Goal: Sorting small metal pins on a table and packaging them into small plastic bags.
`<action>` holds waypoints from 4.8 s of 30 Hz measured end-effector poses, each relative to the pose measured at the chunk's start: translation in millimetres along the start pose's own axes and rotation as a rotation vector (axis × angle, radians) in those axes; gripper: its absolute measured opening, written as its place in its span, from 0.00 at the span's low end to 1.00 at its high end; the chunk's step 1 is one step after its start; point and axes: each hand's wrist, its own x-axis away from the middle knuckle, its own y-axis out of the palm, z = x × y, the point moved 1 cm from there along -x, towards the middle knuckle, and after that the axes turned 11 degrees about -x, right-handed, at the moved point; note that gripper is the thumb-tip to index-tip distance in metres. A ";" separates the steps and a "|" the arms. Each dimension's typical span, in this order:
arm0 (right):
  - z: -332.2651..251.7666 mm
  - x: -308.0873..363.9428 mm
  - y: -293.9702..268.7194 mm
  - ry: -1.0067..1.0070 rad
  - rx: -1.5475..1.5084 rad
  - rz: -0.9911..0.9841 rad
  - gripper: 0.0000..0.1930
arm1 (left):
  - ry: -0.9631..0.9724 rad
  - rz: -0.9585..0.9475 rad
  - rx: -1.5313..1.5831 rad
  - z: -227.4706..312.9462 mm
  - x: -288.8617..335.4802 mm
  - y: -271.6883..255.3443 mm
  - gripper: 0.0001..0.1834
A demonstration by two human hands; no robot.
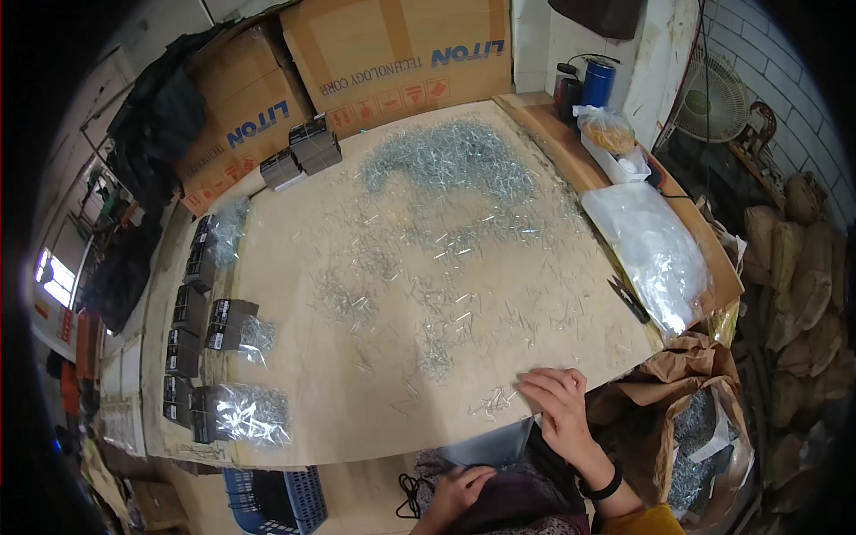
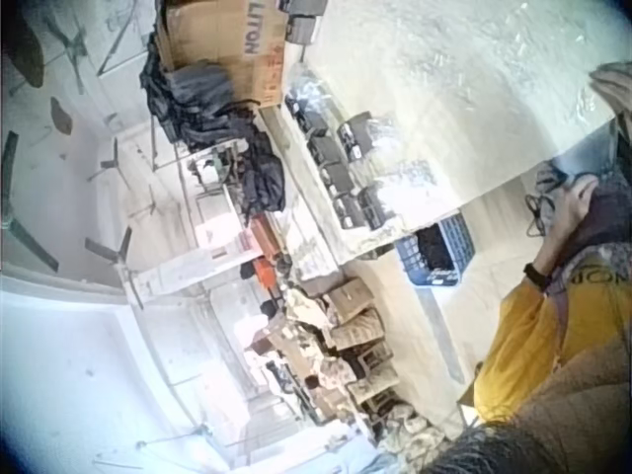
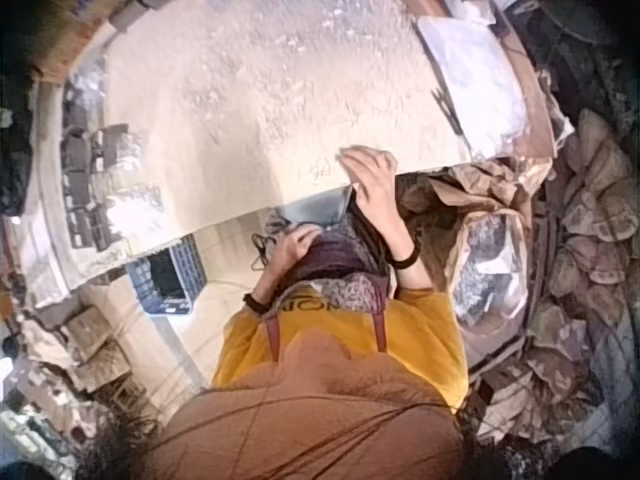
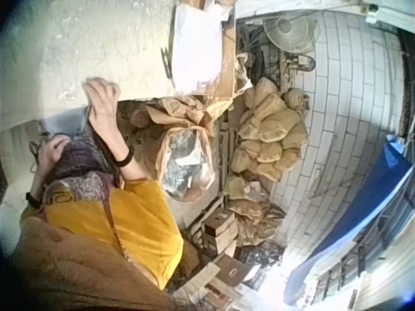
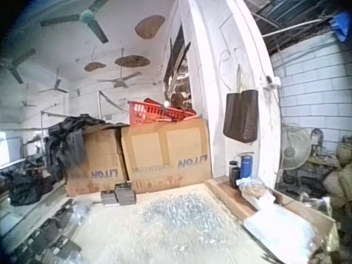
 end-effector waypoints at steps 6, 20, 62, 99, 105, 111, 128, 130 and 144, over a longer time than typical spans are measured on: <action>-11.9 -3.1 0.5 -0.040 0.178 -0.157 0.28 | -0.017 -0.009 0.011 -0.2 -0.4 0.1 0.06; -26.8 4.8 11.8 -0.076 0.078 -0.232 0.24 | -0.007 0.016 -0.020 -5.4 2.6 6.1 0.07; -8.3 -11.7 17.8 -0.114 -0.060 -0.070 0.21 | 0.095 -0.040 -0.070 2.6 -0.5 -7.1 0.08; -21.4 16.3 34.2 -0.297 -0.380 -0.173 0.18 | 0.008 -0.077 -0.105 -4.1 1.1 -1.6 0.08; 4.9 -58.2 24.7 -0.049 0.150 0.042 0.22 | 0.143 -0.071 -0.183 -0.2 0.6 -8.4 0.09; 26.3 -53.5 28.7 -0.083 0.242 -0.081 0.23 | 0.142 -0.103 -0.193 3.0 -2.2 -9.0 0.10; -22.3 9.8 30.5 -0.240 -0.029 -0.334 0.21 | -0.255 -0.187 0.268 19.7 -13.0 -19.5 0.06; -20.3 18.6 31.0 -0.311 -0.288 -0.297 0.22 | -0.236 -0.167 0.251 17.6 -11.9 -17.3 0.07; -12.2 -45.1 46.0 -0.106 0.130 -0.165 0.21 | 0.011 -0.064 0.092 9.0 -8.6 -11.6 0.06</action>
